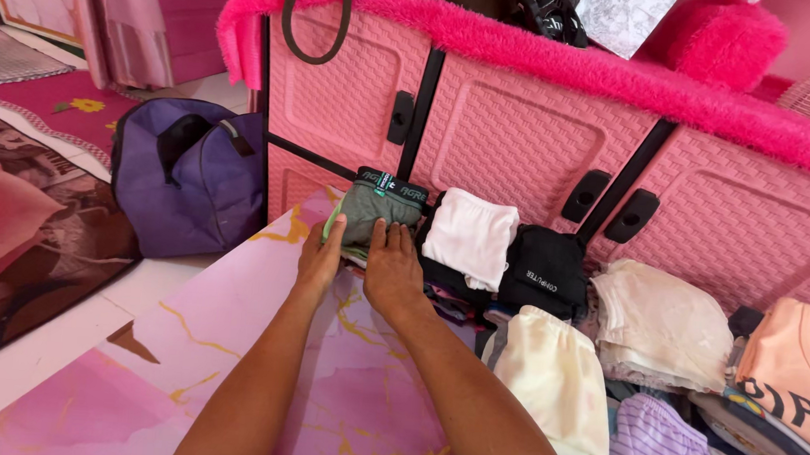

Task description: The person sorts and organizes several folded garments, moving them between stacks on a pink marble-patterned surface to group them by type.

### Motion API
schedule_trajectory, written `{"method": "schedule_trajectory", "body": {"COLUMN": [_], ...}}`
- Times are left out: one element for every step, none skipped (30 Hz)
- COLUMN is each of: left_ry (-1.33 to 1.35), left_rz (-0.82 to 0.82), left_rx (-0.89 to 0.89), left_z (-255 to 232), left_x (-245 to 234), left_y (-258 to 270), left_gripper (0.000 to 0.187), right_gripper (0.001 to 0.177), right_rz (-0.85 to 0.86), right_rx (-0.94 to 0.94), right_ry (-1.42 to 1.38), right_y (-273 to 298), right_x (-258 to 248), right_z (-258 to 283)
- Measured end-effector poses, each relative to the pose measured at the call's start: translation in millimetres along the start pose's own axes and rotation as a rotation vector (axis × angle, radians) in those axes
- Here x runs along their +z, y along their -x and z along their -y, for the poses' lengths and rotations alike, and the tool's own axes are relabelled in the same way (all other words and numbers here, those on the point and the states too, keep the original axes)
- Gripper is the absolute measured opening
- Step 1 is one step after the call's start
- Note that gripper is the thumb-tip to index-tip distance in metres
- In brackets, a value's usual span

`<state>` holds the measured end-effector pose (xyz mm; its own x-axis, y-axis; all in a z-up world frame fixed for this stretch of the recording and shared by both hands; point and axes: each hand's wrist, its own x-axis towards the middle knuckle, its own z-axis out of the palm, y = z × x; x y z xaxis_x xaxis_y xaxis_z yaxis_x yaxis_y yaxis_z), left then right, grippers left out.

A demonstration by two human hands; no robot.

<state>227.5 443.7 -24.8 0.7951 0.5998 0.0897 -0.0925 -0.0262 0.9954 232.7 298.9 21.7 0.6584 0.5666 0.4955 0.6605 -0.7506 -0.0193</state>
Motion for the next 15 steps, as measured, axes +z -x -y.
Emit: {"method": "schedule_trajectory", "body": {"left_ry": [0.069,0.136,0.203,0.228,0.252,0.276,0.2,0.124,0.047,0.01,-0.026,-0.062,-0.105,-0.148,-0.19], "left_rz": [0.033,0.068,0.103,0.102,0.102,0.102,0.037,-0.028,-0.093,-0.149,-0.204,-0.261,-0.265,-0.27,-0.274], "left_rx": [0.022,0.043,0.065,0.054,0.043,0.03,0.069,0.107,0.146,0.188,0.23,0.272,0.321,0.37,0.419], "left_z": [1.1,2.3,3.3,5.3,7.1,9.4,11.8,14.8,17.6,20.0,22.6,24.1,24.9,25.3,23.6], "left_x": [2.9,5.7,7.4,7.4,6.5,5.8,4.6,1.7,0.4,1.9,3.9,6.6,9.4,12.4,16.2], "left_y": [-1.7,-2.7,-3.6,-2.6,-0.5,3.9,10.2,19.5,30.7,43.7,59.0,74.2,89.9,106.5,122.2], "left_gripper": [0.072,0.075,0.079,0.083,0.089,0.095,0.093,0.09,0.088,0.084,0.079,0.075,0.069,0.063,0.057], "right_gripper": [0.088,0.09,0.089,0.088,0.086,0.083,0.08,0.078,0.074,0.071,0.069,0.067,0.066,0.064,0.062], "right_rz": [0.015,0.029,0.01,-0.007,-0.025,-0.057,-0.091,-0.124,-0.127,-0.133,-0.139,-0.164,-0.19,-0.215,-0.204], "right_rx": [0.012,0.027,0.006,-0.014,-0.033,-0.07,-0.107,-0.143,-0.139,-0.134,-0.128,-0.149,-0.17,-0.192,-0.166], "right_ry": [-0.004,-0.008,-0.007,-0.006,-0.004,-0.033,-0.062,-0.091,-0.172,-0.252,-0.332,-0.382,-0.432,-0.481,-0.501], "right_y": [-3.4,-4.8,-4.5,-1.5,2.8,9.1,15.8,24.5,35.6,48.2,62.2,77.0,93.2,109.9,126.8], "right_x": [-2.1,-5.0,-8.2,-11.5,-16.4,-23.1,-31.6,-41.4,-53.0,-66.7,-81.6,-97.8,-114.8,-131.4,-147.5], "right_z": [-1.1,-1.9,-1.5,-0.2,0.3,-0.1,-0.4,1.0,2.7,3.0,3.1,2.1,-0.7,-4.3,-8.8]}}
